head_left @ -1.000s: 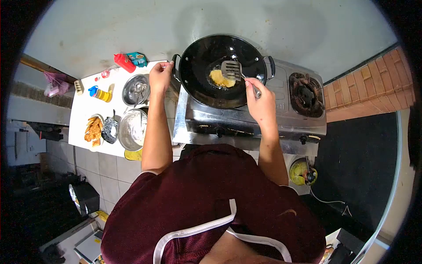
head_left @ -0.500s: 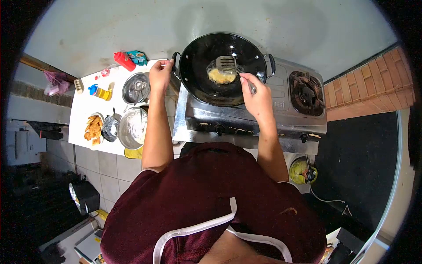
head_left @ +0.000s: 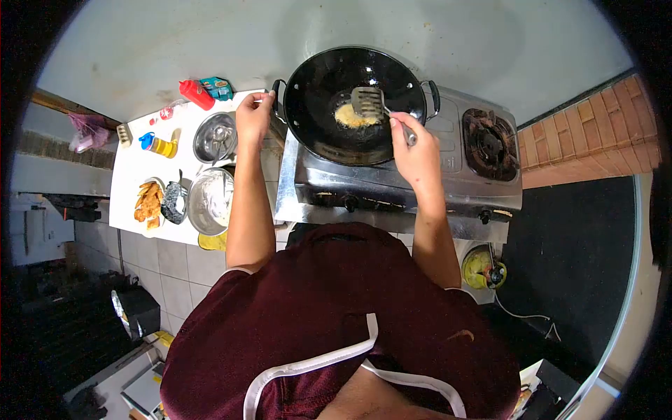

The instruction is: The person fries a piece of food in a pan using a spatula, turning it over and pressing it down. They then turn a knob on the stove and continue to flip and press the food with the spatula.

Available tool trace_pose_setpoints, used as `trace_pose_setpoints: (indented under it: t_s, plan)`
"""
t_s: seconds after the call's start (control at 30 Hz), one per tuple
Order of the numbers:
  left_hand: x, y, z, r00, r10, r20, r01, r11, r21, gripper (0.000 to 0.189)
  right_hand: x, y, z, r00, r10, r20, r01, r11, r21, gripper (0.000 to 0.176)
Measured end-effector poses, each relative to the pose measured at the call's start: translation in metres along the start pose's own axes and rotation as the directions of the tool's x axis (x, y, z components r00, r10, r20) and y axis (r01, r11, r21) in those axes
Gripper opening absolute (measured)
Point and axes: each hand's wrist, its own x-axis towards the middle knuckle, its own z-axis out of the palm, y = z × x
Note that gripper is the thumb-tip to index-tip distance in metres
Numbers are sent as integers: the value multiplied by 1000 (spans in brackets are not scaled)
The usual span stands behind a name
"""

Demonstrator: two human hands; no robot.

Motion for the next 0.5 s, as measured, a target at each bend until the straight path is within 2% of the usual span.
trace_pose_setpoints:
  t_s: [0.07, 0.17, 0.23, 0.33, 0.4, 0.43, 0.5]
  plan:
    - [-1, 0, 0, 1000, 7, 1, -7, 1000, -3, 25, 0, 2, 9, 989, -143, -39, 142, 990, -17, 17]
    - [1, 1, 0, 1000, 20, 7, -20, 1000, 14, 26, -1, 0, 7, 988, -149, -33, 148, 989, -30, 16]
    - [1, 1, -2, 1000, 14, 11, -15, 999, 40, 26, 0, -3, 0, 998, -11, -62, 8, 999, -46, 17]
    - [1, 2, -1, 1000, 23, 12, -24, 999, 41, 26, 4, -4, 2, 996, 21, -84, -27, 997, -76, 18]
    - [-1, 3, 0, 1000, -10, 1, 10, 1000, -12, 26, 4, -1, 12, 985, -130, -116, 129, 991, -19, 18]
    - [-1, 3, 1, 1000, -10, 7, 10, 1000, -12, 26, 4, 2, 16, 983, -161, -92, 160, 987, -20, 19]
    - [0, 4, -1, 1000, 12, -4, -12, 999, 42, 26, 0, -2, 12, 995, -83, -50, 81, 996, -38, 19]
